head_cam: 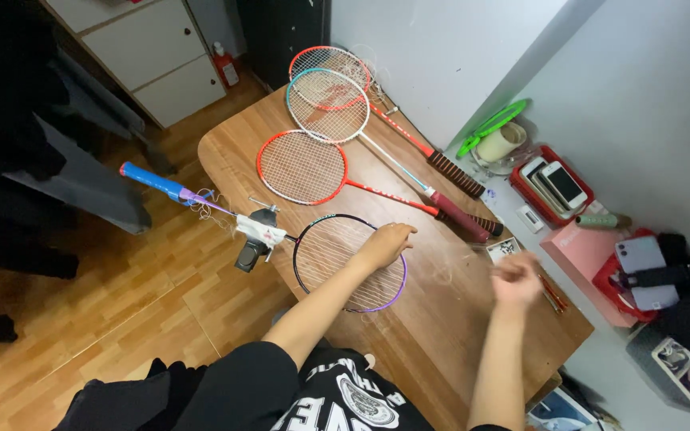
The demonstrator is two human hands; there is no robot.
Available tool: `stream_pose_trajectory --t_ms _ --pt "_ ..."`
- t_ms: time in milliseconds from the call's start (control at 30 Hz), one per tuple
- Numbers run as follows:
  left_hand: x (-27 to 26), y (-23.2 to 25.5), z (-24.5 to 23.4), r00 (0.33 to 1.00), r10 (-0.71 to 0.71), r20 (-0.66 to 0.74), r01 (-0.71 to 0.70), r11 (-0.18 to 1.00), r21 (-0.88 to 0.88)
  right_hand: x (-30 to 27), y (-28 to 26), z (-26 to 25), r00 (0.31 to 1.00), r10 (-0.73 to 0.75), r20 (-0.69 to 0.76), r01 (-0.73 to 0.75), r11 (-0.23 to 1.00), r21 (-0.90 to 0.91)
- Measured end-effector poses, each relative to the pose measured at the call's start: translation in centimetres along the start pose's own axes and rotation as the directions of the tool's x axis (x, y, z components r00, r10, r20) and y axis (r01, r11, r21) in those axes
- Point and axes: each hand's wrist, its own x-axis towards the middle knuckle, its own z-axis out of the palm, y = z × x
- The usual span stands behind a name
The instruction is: Manually weaving and threading strings through the frame of a badminton racket held in a stringing clamp.
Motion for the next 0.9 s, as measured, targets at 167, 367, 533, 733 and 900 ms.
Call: stream_pose_trajectory --t_ms 167,367,533,733,900 --pt "-0.7 -0.6 1.1 0.977 0.042 -0.207 -0.028 0.997 0.071 -1.7 -6.9 -4.6 0.862 -0.397 -0.314 0.479 0.439 0.76" --pt "-0.4 -1.0 2.3 0.977 0.007 -0.214 0.007 0.998 0.064 1.0 -6.7 -7.5 0.774 -0.552 -0.31 0.073 0.565 -0.822" --pt "0.4 -2.6 4.3 0.994 -0.08 -0.07 0.089 0.987 0.137 2.4 -1.6 -6.6 0.952 -0.238 -0.19 -0.261 -0.315 -0.913" --pt "0.3 -2.7 3.8 0.995 -0.07 -0.069 0.077 0.99 0.116 -7.2 5.5 11.6 0.864 -0.025 0.502 0.427 -0.49 -0.76" --pt "0.1 -2.3 2.8 0.995 -0.054 -0.081 0.063 0.992 0.108 -2.2 12.2 9.0 0.902 0.052 0.428 0.414 -0.383 -0.826"
